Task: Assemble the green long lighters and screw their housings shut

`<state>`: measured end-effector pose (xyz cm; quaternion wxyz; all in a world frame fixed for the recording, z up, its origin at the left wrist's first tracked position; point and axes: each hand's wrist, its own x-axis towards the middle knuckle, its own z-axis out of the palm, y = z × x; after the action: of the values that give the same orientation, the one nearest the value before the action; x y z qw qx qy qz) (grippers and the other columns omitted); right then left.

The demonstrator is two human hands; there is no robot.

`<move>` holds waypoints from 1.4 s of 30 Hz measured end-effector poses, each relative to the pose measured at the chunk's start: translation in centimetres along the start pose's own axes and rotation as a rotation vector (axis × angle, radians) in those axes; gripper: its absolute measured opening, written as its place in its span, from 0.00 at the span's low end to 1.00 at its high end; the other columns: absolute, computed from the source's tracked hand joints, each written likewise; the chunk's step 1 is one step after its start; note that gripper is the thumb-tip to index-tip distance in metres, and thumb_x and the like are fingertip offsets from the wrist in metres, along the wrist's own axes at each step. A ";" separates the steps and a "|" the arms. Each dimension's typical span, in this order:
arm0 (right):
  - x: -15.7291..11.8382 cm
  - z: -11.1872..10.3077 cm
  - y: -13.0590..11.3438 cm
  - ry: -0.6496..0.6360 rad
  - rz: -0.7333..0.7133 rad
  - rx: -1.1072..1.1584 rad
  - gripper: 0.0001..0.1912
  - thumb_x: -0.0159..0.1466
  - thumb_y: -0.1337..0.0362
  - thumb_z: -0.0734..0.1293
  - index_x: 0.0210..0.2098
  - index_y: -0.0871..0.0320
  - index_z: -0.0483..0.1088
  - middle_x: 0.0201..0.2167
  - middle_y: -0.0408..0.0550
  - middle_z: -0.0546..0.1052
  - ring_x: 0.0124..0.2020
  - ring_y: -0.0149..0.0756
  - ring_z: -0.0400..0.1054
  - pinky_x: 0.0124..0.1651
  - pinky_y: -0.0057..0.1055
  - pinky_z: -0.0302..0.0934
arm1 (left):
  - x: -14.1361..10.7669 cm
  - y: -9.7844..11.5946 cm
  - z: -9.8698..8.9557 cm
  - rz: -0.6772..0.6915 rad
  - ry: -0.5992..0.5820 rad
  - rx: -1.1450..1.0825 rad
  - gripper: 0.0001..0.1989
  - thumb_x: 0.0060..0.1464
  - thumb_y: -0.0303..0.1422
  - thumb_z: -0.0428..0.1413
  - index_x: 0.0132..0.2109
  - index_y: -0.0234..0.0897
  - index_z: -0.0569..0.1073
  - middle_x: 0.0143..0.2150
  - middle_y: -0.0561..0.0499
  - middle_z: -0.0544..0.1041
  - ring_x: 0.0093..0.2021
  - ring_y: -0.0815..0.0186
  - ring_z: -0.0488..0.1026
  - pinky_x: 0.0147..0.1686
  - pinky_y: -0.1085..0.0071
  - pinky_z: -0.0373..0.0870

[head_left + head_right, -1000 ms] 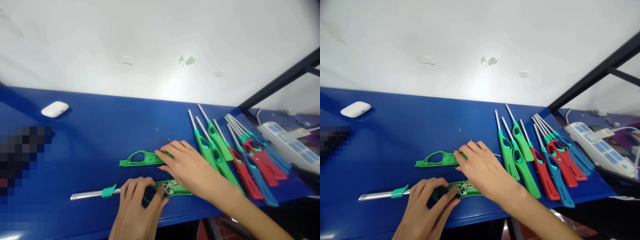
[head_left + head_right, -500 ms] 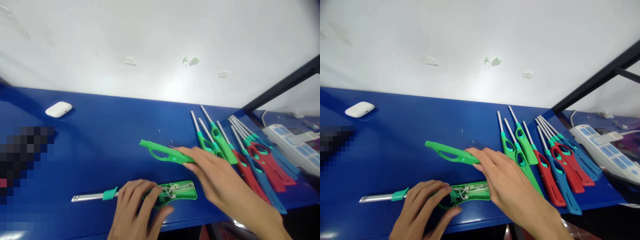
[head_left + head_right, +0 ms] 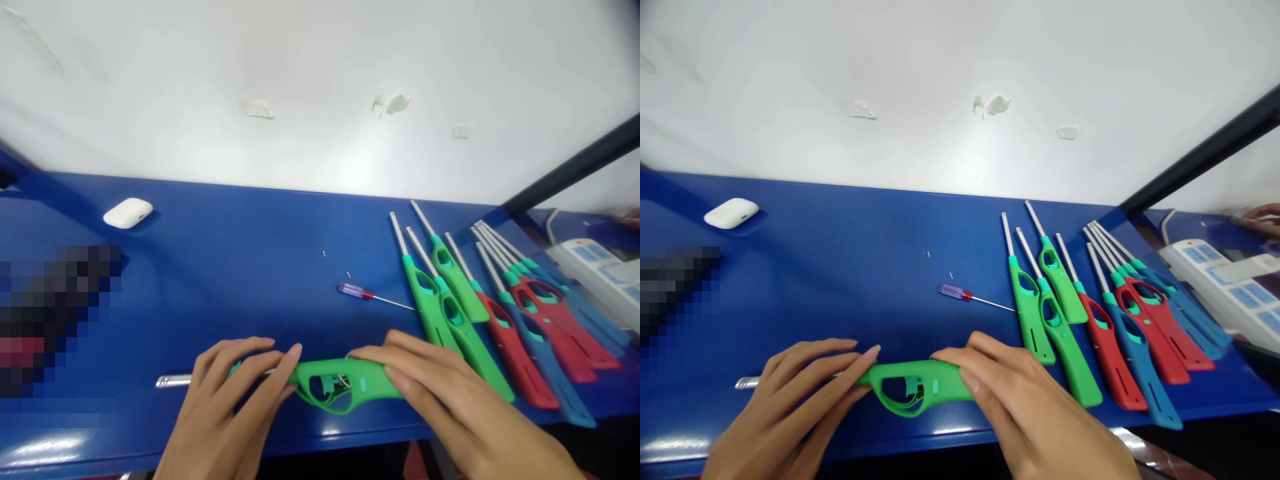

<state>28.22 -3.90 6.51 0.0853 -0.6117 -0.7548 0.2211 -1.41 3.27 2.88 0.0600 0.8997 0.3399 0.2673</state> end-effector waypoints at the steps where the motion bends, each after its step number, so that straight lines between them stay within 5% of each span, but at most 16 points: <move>1: 0.1 0.0 -0.3 -0.002 0.008 0.016 0.23 0.75 0.55 0.57 0.69 0.36 0.60 0.65 0.41 0.72 0.66 0.44 0.66 0.56 0.40 0.74 | -0.1 -0.1 0.0 0.011 -0.006 -0.016 0.19 0.69 0.24 0.50 0.63 0.41 0.71 0.48 0.53 0.80 0.54 0.63 0.70 0.54 0.65 0.63; 7: 1.6 0.5 -0.8 0.012 -0.080 0.044 0.20 0.73 0.48 0.62 0.63 0.38 0.65 0.56 0.44 0.74 0.53 0.36 0.76 0.53 0.32 0.75 | -1.1 -0.4 0.1 -0.035 -0.049 0.029 0.20 0.68 0.25 0.51 0.63 0.44 0.71 0.49 0.52 0.78 0.55 0.59 0.68 0.54 0.61 0.59; 15: 1.6 1.6 0.4 0.361 -0.116 0.016 0.15 0.76 0.53 0.57 0.59 0.46 0.64 0.47 0.44 0.75 0.46 0.31 0.77 0.46 0.23 0.74 | -1.5 -0.5 -0.1 -0.098 -0.051 0.016 0.19 0.67 0.24 0.54 0.62 0.40 0.70 0.52 0.48 0.75 0.55 0.58 0.66 0.56 0.58 0.58; 24: 2.7 5.8 -0.2 0.350 -0.075 -0.162 0.20 0.76 0.51 0.57 0.62 0.51 0.63 0.45 0.49 0.75 0.37 0.40 0.78 0.36 0.40 0.78 | -1.1 -0.6 -0.4 -0.062 -0.044 -0.038 0.19 0.65 0.17 0.50 0.55 0.41 0.74 0.48 0.50 0.74 0.49 0.64 0.67 0.48 0.64 0.62; 32: 2.8 5.7 -0.3 0.385 -0.117 -0.216 0.20 0.76 0.52 0.56 0.60 0.55 0.64 0.42 0.50 0.76 0.36 0.40 0.77 0.33 0.39 0.77 | -0.6 -0.7 -0.8 0.015 -0.096 0.039 0.25 0.61 0.11 0.45 0.54 0.38 0.74 0.45 0.50 0.75 0.44 0.66 0.68 0.49 0.62 0.60; 42: 3.1 5.7 -0.4 0.378 -0.110 -0.205 0.21 0.76 0.51 0.55 0.59 0.56 0.66 0.42 0.50 0.76 0.36 0.39 0.77 0.36 0.37 0.76 | -0.7 0.1 -0.3 -0.046 -0.068 0.012 0.25 0.61 0.12 0.44 0.53 0.39 0.76 0.44 0.49 0.76 0.44 0.64 0.70 0.49 0.60 0.61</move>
<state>24.85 -2.26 1.19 0.1746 -0.6055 -0.7762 0.0197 -1.93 2.69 2.92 0.0723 0.9005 0.3598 0.2334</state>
